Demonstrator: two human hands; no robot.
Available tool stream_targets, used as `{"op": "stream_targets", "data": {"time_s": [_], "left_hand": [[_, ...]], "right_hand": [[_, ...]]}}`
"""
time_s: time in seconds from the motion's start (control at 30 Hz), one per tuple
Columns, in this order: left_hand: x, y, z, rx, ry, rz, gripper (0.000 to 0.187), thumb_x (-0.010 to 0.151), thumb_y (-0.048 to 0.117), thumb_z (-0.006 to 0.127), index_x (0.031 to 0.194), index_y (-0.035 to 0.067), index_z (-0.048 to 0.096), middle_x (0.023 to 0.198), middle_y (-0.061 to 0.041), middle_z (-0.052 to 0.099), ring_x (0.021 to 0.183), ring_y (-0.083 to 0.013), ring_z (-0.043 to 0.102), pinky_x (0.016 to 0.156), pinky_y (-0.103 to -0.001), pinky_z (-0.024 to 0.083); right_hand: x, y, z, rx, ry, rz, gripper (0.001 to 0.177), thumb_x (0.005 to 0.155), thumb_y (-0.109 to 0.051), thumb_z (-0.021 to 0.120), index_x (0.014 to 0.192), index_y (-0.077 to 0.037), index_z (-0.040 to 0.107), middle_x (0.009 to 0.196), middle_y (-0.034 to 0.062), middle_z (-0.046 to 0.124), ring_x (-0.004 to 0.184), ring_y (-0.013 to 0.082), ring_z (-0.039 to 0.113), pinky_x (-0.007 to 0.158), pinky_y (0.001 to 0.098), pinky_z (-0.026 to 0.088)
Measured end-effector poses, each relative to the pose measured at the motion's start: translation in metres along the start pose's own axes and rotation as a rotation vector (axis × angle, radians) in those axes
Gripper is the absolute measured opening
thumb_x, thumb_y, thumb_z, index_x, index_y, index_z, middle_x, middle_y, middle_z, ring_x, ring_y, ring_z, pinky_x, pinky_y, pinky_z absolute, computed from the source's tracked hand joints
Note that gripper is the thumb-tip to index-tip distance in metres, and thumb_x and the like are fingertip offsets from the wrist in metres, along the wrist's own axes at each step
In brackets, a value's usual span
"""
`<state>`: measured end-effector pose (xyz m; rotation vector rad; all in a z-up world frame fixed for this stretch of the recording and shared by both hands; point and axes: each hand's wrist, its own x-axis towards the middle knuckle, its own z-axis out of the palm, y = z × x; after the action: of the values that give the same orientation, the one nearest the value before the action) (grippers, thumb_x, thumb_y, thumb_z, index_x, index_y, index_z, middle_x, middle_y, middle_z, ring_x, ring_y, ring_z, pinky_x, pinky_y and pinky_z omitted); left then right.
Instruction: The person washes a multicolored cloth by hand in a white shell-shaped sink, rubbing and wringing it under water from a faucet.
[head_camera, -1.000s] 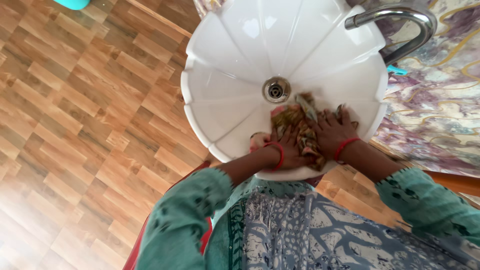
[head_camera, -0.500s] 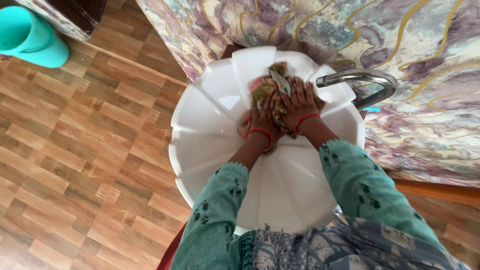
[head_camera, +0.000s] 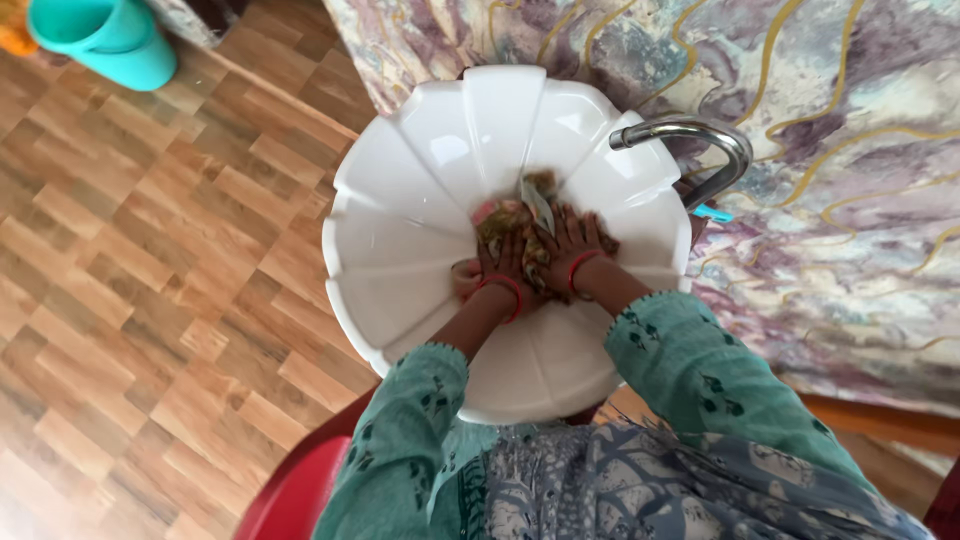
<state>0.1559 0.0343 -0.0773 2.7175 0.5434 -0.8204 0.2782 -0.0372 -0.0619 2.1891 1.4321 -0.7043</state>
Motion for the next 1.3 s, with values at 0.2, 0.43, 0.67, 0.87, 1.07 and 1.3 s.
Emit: {"op": "stream_targets", "data": {"time_s": [0.2,0.43,0.67,0.87,1.07,1.3], "left_hand": [[-0.097,0.051,-0.010,-0.019,-0.141,0.079,0.107,0.085,0.087,0.032,0.167,0.023,0.006,0.172,-0.018,-0.011,0.155,-0.0415,-0.020,0.119,-0.068,-0.011],[-0.105,0.085,-0.007,-0.286,-0.329,0.246,0.096,0.082,0.083,0.023,0.164,0.032,0.016,0.174,-0.009,-0.001,0.156,-0.0459,-0.018,0.122,-0.068,-0.010],[-0.022,0.041,-0.018,-0.184,0.059,0.137,0.094,0.090,0.079,0.028,0.164,0.021,0.018,0.170,-0.019,-0.004,0.154,-0.0453,-0.018,0.114,-0.075,-0.010],[0.049,-0.037,-0.062,0.161,0.154,0.000,0.089,0.095,0.075,0.036,0.164,0.020,0.023,0.173,-0.013,-0.003,0.159,-0.0314,-0.010,0.119,-0.070,-0.003],[0.098,-0.137,-0.127,0.311,0.590,-0.081,0.084,0.095,0.067,0.044,0.165,0.026,0.022,0.174,0.002,0.004,0.160,-0.0226,0.000,0.124,-0.070,0.002],[0.087,-0.126,-0.141,0.229,0.480,-0.177,0.088,0.093,0.061,0.042,0.165,0.017,0.015,0.171,-0.013,-0.001,0.156,-0.0405,-0.003,0.120,-0.067,-0.002]], "right_hand": [[-0.092,0.000,-0.005,-0.089,-0.173,-0.157,0.089,0.100,-0.065,0.034,0.167,-0.017,0.002,0.171,0.0227,0.002,0.157,0.0437,-0.003,0.122,0.0652,0.002],[-0.147,0.017,-0.016,-0.510,0.022,-0.221,0.069,0.104,-0.055,0.041,0.155,-0.010,0.031,0.175,0.0211,0.003,0.161,0.0433,-0.002,0.122,0.0677,0.005],[-0.007,0.055,0.002,-0.191,0.311,-0.236,0.096,0.090,-0.061,0.045,0.163,-0.006,0.014,0.172,0.0206,0.008,0.157,0.0387,0.002,0.118,0.0531,0.003],[0.071,0.051,-0.030,-0.173,0.680,-0.111,0.093,0.095,-0.061,0.048,0.163,-0.003,0.023,0.172,0.0165,0.016,0.159,0.0353,0.012,0.127,0.0554,0.005],[0.128,0.037,-0.108,-0.054,0.912,-0.014,0.096,0.098,-0.056,0.054,0.169,0.000,0.024,0.173,0.0225,0.018,0.159,0.0440,0.012,0.123,0.0692,0.004],[0.140,0.022,-0.105,0.090,1.086,0.012,0.086,0.107,-0.055,0.053,0.171,-0.005,0.024,0.171,0.0331,0.013,0.155,0.0580,0.008,0.125,0.0702,0.003]]}}
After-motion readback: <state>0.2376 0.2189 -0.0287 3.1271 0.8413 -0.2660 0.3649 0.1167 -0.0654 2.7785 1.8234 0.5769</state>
